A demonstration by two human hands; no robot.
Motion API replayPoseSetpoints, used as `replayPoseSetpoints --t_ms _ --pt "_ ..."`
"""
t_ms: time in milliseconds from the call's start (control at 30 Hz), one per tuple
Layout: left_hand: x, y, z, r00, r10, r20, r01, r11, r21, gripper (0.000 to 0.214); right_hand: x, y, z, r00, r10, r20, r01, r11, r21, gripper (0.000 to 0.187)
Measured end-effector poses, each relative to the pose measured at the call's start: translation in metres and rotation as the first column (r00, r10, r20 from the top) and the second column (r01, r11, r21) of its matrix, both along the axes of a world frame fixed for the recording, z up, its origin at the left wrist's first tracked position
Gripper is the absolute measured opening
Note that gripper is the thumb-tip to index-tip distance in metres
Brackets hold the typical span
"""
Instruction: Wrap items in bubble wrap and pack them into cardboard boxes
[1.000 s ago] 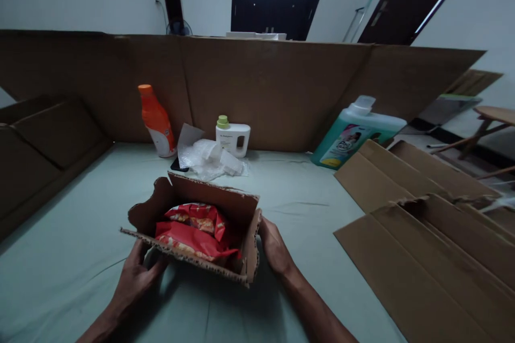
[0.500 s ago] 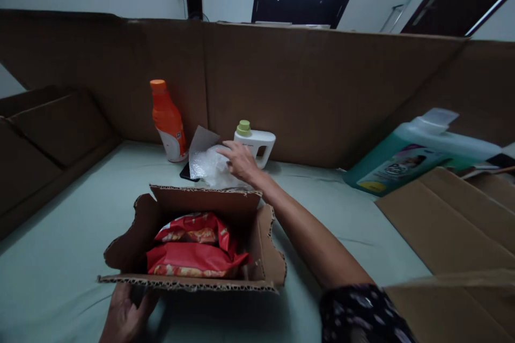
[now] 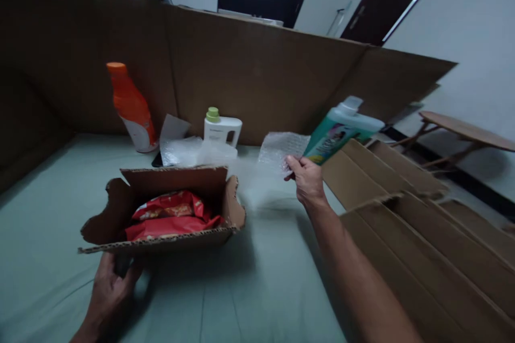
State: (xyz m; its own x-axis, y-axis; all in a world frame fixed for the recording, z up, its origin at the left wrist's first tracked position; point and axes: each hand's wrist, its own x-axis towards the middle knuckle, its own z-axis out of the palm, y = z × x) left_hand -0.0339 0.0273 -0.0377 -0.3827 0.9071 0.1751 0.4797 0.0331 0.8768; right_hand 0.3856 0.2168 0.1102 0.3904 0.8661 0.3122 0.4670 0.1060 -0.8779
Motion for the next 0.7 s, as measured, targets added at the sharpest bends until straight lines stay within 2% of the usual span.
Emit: replayPoseSetpoints --t_ms 100,167,233,300,367,400,467,500,567,600,633,700 --pt "-0.005 0.002 0.002 0.999 0.000 -0.034 0.000 1.000 -0.008 0.048 0.043 -0.045 -0.037 0.994 -0.095 0.054 0.100 0.989 -0.108 0.043" --pt "-0.005 0.002 0.006 0.999 0.004 -0.042 -0.005 1.000 -0.009 0.049 0.060 -0.065 -0.050 0.981 -0.164 0.103 0.176 0.976 -0.125 0.042" --pt "-0.003 -0.001 0.012 0.999 0.006 -0.041 -0.007 1.000 -0.017 0.050 0.067 -0.081 -0.052 0.963 -0.228 0.145 0.244 0.964 -0.102 0.042" --pt "-0.001 -0.005 0.020 0.999 0.006 -0.045 -0.007 0.999 -0.034 0.050 0.063 -0.097 -0.045 0.935 -0.264 0.239 0.268 0.963 0.013 0.049" --pt "-0.001 -0.008 0.027 0.998 0.010 -0.059 -0.013 0.998 -0.053 0.051 0.047 -0.113 -0.038 0.898 -0.231 0.375 0.183 0.970 0.157 0.047" --pt "-0.002 -0.009 0.030 0.998 0.007 -0.067 -0.011 0.998 -0.065 0.052 0.035 -0.121 -0.036 0.886 -0.168 0.432 0.097 0.978 0.183 0.043" --pt "-0.004 -0.009 0.033 0.997 -0.015 -0.076 0.008 0.995 -0.095 0.056 0.001 -0.135 -0.036 0.893 0.079 0.442 -0.125 0.989 0.076 0.036" --pt "-0.005 -0.008 0.034 0.997 -0.028 -0.074 0.019 0.993 -0.115 0.058 -0.018 -0.140 -0.038 0.893 0.238 0.382 -0.248 0.968 -0.023 0.037" --pt "-0.007 -0.002 0.033 0.998 -0.044 -0.053 0.036 0.988 -0.152 0.060 -0.058 -0.144 -0.048 0.838 0.509 0.199 -0.479 0.859 -0.180 0.046" --pt "-0.007 0.002 0.033 0.998 -0.048 -0.036 0.042 0.985 -0.165 0.060 -0.077 -0.142 -0.053 0.801 0.587 0.119 -0.557 0.803 -0.212 0.052" --pt "-0.006 0.008 0.033 0.999 -0.050 -0.021 0.046 0.984 -0.175 0.061 -0.093 -0.139 -0.059 0.779 0.624 0.065 -0.599 0.771 -0.216 0.054" --pt "-0.004 0.024 0.035 0.999 -0.051 -0.008 0.048 0.982 -0.183 0.063 -0.116 -0.125 -0.068 0.787 0.616 0.019 -0.602 0.774 -0.196 0.051"
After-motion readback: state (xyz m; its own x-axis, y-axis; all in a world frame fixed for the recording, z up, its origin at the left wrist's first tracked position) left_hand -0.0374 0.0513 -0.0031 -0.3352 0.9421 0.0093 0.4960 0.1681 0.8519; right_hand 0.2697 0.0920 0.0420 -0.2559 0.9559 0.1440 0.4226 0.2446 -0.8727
